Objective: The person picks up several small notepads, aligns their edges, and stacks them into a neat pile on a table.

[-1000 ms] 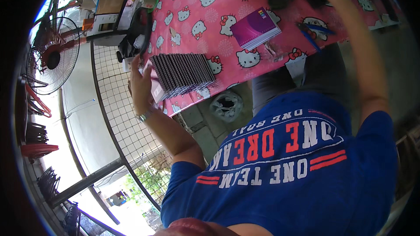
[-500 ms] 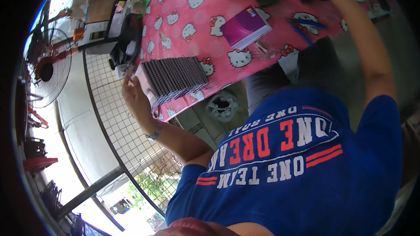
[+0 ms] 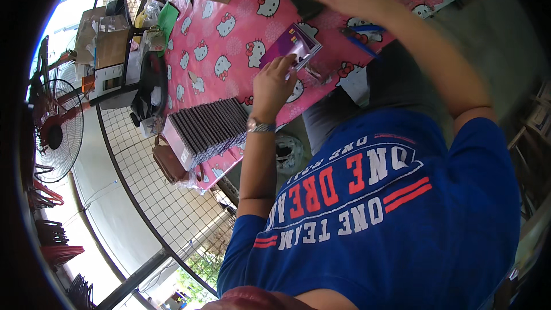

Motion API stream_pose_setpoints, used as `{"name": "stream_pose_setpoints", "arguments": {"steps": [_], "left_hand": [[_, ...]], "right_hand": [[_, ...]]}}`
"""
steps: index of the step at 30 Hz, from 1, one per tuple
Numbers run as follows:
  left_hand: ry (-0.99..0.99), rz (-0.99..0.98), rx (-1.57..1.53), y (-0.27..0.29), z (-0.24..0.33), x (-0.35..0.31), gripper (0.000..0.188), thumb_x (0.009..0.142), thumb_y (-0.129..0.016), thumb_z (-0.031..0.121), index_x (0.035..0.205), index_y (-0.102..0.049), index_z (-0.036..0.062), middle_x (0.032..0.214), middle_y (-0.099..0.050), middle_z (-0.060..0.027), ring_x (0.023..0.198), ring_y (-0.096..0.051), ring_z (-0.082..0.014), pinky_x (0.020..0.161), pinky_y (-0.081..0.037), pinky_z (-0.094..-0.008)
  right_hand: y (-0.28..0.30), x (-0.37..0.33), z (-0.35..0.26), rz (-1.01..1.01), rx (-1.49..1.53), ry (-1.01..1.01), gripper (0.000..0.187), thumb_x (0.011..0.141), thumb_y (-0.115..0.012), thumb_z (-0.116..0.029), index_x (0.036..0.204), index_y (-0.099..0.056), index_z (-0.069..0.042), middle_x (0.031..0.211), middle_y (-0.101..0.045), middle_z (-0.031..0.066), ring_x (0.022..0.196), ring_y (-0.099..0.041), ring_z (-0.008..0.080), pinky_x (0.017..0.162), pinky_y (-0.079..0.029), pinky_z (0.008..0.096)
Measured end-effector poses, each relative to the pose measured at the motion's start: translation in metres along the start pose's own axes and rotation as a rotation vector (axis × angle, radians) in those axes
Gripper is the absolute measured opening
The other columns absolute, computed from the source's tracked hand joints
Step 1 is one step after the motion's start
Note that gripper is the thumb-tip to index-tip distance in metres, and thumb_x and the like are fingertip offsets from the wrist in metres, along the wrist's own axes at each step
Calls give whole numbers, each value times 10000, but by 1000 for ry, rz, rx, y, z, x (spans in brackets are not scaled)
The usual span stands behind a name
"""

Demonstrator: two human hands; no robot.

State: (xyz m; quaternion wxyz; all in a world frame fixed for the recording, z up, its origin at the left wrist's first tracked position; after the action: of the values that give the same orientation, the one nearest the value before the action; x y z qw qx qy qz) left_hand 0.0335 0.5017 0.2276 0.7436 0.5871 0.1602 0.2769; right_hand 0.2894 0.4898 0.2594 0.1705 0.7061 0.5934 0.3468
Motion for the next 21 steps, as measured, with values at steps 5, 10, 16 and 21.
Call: {"name": "stream_pose_setpoints", "arguments": {"steps": [5, 10, 16, 21], "left_hand": [[41, 122, 59, 28, -15, 15, 253, 836, -605, 108, 1088, -620, 99, 975, -652, -98, 953, -613, -289, 844, -484, -413], [58, 308, 116, 13, -18, 21, 218, 900, -579, 196, 1075, -582, 66, 988, -632, -111, 1001, -571, -323, 976, -365, -503], [69, 355, 137, 10, -12, 17, 192, 930, -589, 217, 1059, -603, 75, 982, -646, -99, 985, -584, -310, 944, -365, -464], [52, 363, 134, 9, -11, 10, 209, 911, -598, 227, 1039, -585, 63, 959, -625, -99, 966, -565, -307, 958, -367, -482]], "right_hand": [[-59, -18, -5, -64, 238, 165, 243, 910, -634, -84, 1147, -688, -85, 948, -617, 55, 869, -615, 199, 759, -485, 311], [-68, -13, -17, -67, 308, 181, 278, 881, -631, -18, 1143, -691, -91, 1000, -607, 54, 911, -611, 200, 786, -490, 318], [-72, -19, -19, 30, 195, 241, 257, 812, -650, 41, 1028, -694, -92, 983, -584, 44, 934, -604, 213, 785, -490, 320], [-72, -24, -21, 19, 231, 317, 245, 769, -639, 74, 952, -658, -88, 976, -567, 49, 971, -587, 231, 799, -490, 340]]}}
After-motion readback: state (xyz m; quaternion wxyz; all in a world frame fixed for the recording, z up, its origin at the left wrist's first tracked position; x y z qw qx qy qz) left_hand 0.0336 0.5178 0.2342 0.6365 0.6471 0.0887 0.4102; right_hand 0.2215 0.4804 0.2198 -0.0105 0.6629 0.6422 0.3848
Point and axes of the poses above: each hand's wrist, its own x-axis towards the middle knuckle, its own y-axis out of the back of the hand, z = x × y, the point moved 4 cm from there along x, towards the middle knuckle
